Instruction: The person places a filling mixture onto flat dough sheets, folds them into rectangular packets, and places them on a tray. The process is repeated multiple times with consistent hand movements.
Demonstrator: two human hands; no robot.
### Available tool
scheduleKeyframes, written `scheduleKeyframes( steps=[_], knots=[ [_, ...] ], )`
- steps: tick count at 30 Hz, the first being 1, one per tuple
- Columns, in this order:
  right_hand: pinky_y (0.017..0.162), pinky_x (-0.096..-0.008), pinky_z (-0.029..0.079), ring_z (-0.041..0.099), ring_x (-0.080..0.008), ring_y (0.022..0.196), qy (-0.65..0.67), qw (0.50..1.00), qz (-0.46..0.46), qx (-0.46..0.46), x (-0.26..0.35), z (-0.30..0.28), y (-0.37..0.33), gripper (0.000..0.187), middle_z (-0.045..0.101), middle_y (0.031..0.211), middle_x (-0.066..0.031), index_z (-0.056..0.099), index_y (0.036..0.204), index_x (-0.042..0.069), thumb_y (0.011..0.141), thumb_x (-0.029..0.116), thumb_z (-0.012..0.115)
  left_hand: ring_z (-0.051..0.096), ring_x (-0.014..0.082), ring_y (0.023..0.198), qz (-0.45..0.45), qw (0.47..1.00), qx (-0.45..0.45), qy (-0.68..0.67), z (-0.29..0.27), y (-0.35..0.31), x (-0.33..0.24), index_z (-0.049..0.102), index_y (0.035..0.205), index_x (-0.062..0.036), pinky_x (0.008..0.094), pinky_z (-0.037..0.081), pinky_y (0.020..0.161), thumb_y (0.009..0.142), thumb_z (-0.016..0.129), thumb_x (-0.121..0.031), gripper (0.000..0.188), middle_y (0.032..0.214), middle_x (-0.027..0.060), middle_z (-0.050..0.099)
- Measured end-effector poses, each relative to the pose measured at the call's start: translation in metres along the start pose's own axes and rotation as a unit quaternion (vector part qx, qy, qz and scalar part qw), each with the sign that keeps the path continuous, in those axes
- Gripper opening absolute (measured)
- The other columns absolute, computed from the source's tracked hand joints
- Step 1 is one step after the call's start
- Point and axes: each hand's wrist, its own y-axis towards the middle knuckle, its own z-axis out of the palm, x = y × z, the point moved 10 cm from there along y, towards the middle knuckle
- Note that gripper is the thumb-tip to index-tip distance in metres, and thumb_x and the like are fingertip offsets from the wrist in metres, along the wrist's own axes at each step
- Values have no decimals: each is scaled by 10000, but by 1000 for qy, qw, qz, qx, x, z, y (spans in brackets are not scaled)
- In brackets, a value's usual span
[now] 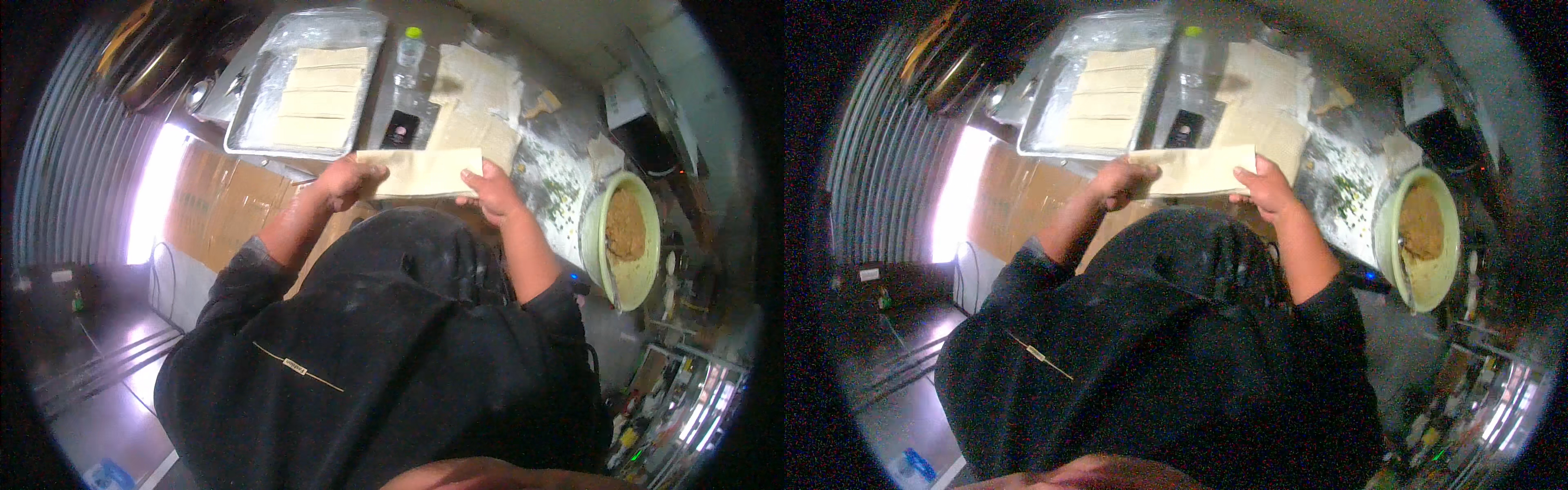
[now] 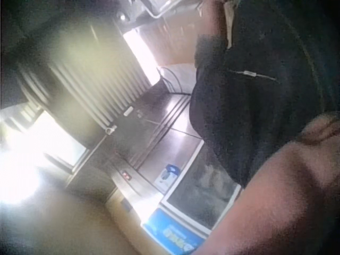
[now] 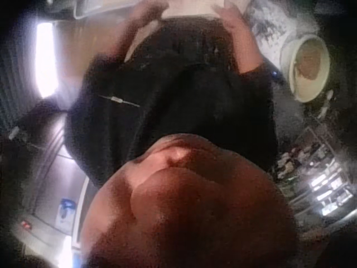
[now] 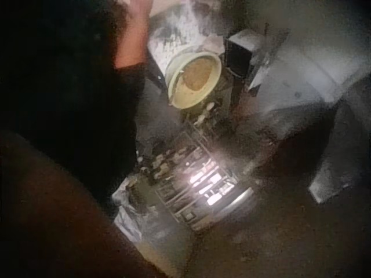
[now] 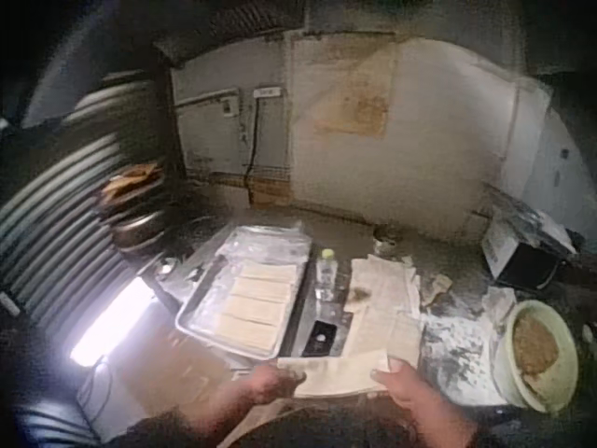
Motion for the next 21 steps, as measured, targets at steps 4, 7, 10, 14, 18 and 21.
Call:
scheduleKeyframes(
  steps=[4,7,10,14,18,21],
  knots=[
    [686,-321,592,678,-193,953,-58,988,-118,84,114,86,11,355,677,1163,-93,541,1330,18,998,126,610,646,257,1132,127,984,86,-96,-68,-54,-85,565,1365,-18,437,529,988,869,775,-278,598,1267,132,653],
    [662,-323,601,699,-187,883,-35,963,-202,176,186,158,14,336,697,1127,-110,562,1292,-4,988,130,615,486,401,1376,281,894,271,-221,-96,-98,-149,445,1498,-20,565,400,1129,906,516,-710,912,1503,227,483],
    [665,-324,602,701,-180,891,-45,934,-245,256,206,232,51,352,706,1108,-102,565,1290,7,987,168,642,433,472,1399,115,776,342,-516,-121,-75,-153,349,1550,-5,645,360,1128,914,445,-761,992,1563,262,393],
    [770,-316,568,688,-165,966,-382,878,-269,101,156,252,142,451,703,1127,-112,526,1357,-22,1003,232,641,404,451,1425,167,812,309,-467,-151,-45,-123,367,1543,-39,687,309,1144,911,454,-758,961,1577,226,387],
    [747,-294,540,663,-139,904,-353,928,-73,95,47,169,174,454,686,1040,-94,529,1357,-43,1004,222,637,383,407,1454,116,842,96,-518,-237,-25,-56,386,1549,-97,629,297,1177,891,518,-721,916,1588,172,400],
    [648,-264,516,659,-125,831,-175,981,89,-4,-36,72,147,394,688,967,-65,567,1319,-9,986,184,651,405,391,1440,150,849,66,-502,-290,-15,-48,387,1548,-96,613,328,1163,888,482,-744,930,1581,164,412]
  ],
)
